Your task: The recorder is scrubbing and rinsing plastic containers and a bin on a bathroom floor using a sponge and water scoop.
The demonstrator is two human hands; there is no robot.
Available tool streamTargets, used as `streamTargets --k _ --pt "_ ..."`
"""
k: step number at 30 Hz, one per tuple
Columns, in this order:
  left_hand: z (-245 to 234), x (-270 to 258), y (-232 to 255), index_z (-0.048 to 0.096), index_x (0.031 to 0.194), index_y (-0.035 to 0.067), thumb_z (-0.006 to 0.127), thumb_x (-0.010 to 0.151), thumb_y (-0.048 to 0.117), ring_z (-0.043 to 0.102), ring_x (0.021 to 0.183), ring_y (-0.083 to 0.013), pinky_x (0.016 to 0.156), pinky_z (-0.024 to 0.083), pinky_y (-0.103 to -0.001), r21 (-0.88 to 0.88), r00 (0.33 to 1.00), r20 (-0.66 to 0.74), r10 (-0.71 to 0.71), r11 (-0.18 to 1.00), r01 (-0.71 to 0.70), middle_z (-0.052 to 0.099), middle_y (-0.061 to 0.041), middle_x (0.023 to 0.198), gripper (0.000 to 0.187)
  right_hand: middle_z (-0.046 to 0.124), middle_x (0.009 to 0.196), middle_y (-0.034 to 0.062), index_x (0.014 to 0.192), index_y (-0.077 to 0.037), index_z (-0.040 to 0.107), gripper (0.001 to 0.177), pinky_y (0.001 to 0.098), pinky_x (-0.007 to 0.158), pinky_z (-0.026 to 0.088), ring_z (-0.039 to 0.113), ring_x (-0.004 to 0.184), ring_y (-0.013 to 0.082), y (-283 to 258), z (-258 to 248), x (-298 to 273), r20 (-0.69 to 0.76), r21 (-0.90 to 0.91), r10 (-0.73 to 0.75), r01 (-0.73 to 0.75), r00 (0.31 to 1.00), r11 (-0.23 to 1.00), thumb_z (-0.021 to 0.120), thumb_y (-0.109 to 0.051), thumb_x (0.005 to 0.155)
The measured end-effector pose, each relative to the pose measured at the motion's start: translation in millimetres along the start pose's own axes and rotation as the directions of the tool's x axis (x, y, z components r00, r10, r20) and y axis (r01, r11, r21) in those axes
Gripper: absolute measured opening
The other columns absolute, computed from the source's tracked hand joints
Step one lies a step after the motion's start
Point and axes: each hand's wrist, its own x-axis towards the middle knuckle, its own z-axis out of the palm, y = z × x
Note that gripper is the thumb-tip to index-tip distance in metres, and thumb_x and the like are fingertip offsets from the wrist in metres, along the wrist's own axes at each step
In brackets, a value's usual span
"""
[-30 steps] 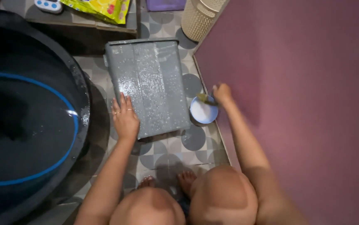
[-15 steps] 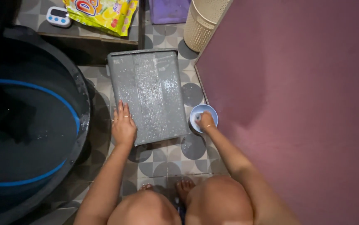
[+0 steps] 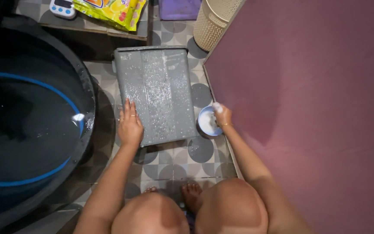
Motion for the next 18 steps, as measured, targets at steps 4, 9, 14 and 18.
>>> streamTargets --k 4,9,14,18 --pt "0 4 3 0.047 0.154 0.011 0.050 0.101 0.020 0.046 0.140 -0.0440 0.107 0.045 -0.047 0.014 1.000 0.025 -0.019 1.000 0.019 0.034 -0.006 0.166 0.054 0.072 0.085 0.0192 0.108 -0.001 0.077 0.037 0.0422 0.075 0.055 0.068 0.079 0.0220 -14 14 18 -0.126 0.023 0.023 -0.020 0.992 1.000 0.063 -0.035 0.108" --pt "8 -1 -4 0.045 0.156 0.014 0.047 0.104 0.020 0.047 0.141 -0.0427 0.110 0.046 -0.046 0.016 1.000 -0.001 0.003 1.000 -0.003 0.033 -0.004 0.169 0.053 0.073 0.104 0.0141 0.123 -0.004 0.063 0.037 0.0374 0.088 0.055 0.071 0.095 0.0262 -175 41 -8 0.011 0.182 -0.385 0.376 0.923 0.908 0.064 -0.034 0.100" --pt "-9 1 5 0.051 0.152 0.024 0.054 0.101 0.030 0.047 0.140 -0.0434 0.105 0.048 -0.048 0.001 0.999 0.039 -0.032 0.999 0.032 0.033 -0.003 0.167 0.051 0.059 0.135 0.0226 0.120 -0.013 0.071 0.029 0.0563 0.111 0.034 0.050 0.129 0.0450 -256 99 -47 0.233 -0.226 -0.868 0.892 0.439 0.391 0.064 -0.021 0.093" --pt "-8 0 9 0.059 0.146 0.035 0.058 0.101 0.036 0.047 0.139 -0.0454 0.103 0.051 -0.048 0.006 0.999 0.042 -0.020 1.000 0.020 0.033 -0.002 0.168 0.045 0.043 0.155 0.0315 0.134 -0.009 0.067 0.038 0.0527 0.122 0.029 0.036 0.147 0.0489 -237 128 28 0.175 -0.020 -0.761 0.775 0.624 0.631 0.061 -0.014 0.097"
